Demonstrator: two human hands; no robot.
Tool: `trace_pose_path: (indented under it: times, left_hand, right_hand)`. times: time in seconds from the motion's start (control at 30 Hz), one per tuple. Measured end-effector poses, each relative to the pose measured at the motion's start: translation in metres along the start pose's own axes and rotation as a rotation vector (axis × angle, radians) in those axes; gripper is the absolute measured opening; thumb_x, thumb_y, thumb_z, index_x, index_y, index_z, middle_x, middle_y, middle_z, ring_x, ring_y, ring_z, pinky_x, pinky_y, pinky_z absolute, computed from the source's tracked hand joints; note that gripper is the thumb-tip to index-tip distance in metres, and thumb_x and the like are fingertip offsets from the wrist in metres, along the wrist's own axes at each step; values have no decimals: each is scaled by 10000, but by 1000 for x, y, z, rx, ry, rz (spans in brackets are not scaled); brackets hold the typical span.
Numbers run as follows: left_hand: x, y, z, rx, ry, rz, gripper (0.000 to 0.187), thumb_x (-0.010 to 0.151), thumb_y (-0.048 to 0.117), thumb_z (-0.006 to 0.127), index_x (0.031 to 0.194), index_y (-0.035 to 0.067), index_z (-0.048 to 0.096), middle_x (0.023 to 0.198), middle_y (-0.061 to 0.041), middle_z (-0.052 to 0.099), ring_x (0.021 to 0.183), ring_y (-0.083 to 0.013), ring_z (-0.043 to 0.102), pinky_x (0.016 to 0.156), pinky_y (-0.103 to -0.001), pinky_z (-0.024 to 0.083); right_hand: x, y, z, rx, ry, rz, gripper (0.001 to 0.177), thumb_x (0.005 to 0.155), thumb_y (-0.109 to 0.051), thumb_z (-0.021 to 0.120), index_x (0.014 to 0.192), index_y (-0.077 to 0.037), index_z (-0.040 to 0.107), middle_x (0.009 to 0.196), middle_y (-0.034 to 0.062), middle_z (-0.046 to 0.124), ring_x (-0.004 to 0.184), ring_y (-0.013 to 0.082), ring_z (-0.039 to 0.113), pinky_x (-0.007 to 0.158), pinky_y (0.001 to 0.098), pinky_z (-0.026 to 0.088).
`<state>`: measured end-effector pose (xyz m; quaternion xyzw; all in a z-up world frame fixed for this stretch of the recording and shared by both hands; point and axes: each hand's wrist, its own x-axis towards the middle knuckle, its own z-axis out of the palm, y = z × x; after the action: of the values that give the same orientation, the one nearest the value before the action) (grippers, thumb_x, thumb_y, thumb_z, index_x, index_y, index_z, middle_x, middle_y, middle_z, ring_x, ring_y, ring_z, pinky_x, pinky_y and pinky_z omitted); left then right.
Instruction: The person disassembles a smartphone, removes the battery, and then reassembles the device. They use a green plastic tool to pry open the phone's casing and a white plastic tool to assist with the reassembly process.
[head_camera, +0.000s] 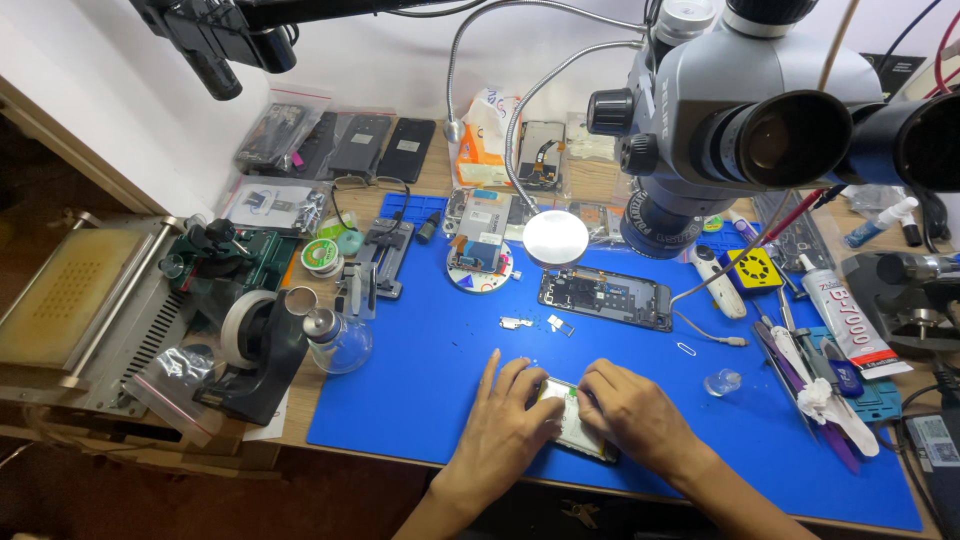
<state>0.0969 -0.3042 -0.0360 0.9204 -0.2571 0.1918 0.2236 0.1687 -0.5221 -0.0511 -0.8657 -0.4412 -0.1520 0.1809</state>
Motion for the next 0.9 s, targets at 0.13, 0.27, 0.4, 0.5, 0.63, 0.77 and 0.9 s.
trace_pose_path:
  times: [0.13, 0.27, 0.4, 0.5, 0.63, 0.77, 0.9]
  left_hand:
    - [2, 1, 1, 94, -37, -23, 251, 870, 230, 800, 1046, 173, 630, 1264, -150, 562, 1270, -420, 474, 1215, -708, 226]
    - [-4, -5, 10, 193, -119, -54, 361, 967, 362, 675, 1314, 268, 636, 1428, -165, 513, 1374, -471, 406, 1222, -729, 132]
    - [0, -2, 3, 168, -134, -49, 406, 935, 342, 713, 1320, 244, 626, 1393, -151, 556, 1349, -480, 440, 1222, -725, 134]
    - [7, 2, -5, 67, 2, 72, 82, 950, 150, 722, 976, 109, 656, 1178, -99, 639, 1189, -407, 543, 1213, -733, 231]
    - [7, 3, -3, 68, 19, 96, 81, 958, 124, 710, 1010, 86, 662, 1222, -122, 610, 1240, -430, 531, 1204, -740, 244]
    - [6, 2, -1, 102, -17, 54, 136, 942, 228, 746, 1030, 131, 708, 1266, -160, 635, 1283, -457, 513, 1211, -729, 217]
    - [4, 2, 2, 98, -42, 54, 128, 961, 219, 730, 1041, 121, 711, 1242, -160, 640, 1305, -494, 517, 1216, -737, 204]
  right_hand:
    - [-2, 1, -6, 76, -5, 25, 103, 937, -116, 703, 898, -89, 612, 889, 49, 631, 756, 230, 624, 713, 360, 533]
    - [-3, 0, -14, 208, -123, 98, 232, 947, -257, 737, 1096, -84, 700, 1027, 59, 696, 886, 253, 650, 823, 383, 545]
    - [-4, -3, -12, 68, -148, 45, 126, 955, -135, 669, 1077, -106, 679, 1001, 57, 647, 819, 265, 594, 670, 407, 524]
    - [3, -16, -15, -117, 8, -68, 182, 1028, -137, 593, 851, -107, 626, 824, 69, 618, 752, 297, 600, 946, 467, 547]
    - [7, -20, -12, -124, 44, -90, 251, 1009, -92, 564, 758, -91, 565, 672, 59, 520, 602, 227, 534, 1060, 507, 547]
    - [13, -9, -12, -33, 90, -64, 184, 872, -56, 719, 750, -92, 587, 625, 47, 558, 529, 192, 513, 1129, 556, 491]
    - [16, -2, -14, -21, 103, 12, 195, 880, -106, 743, 730, -104, 618, 564, 15, 598, 439, 184, 512, 1160, 589, 445]
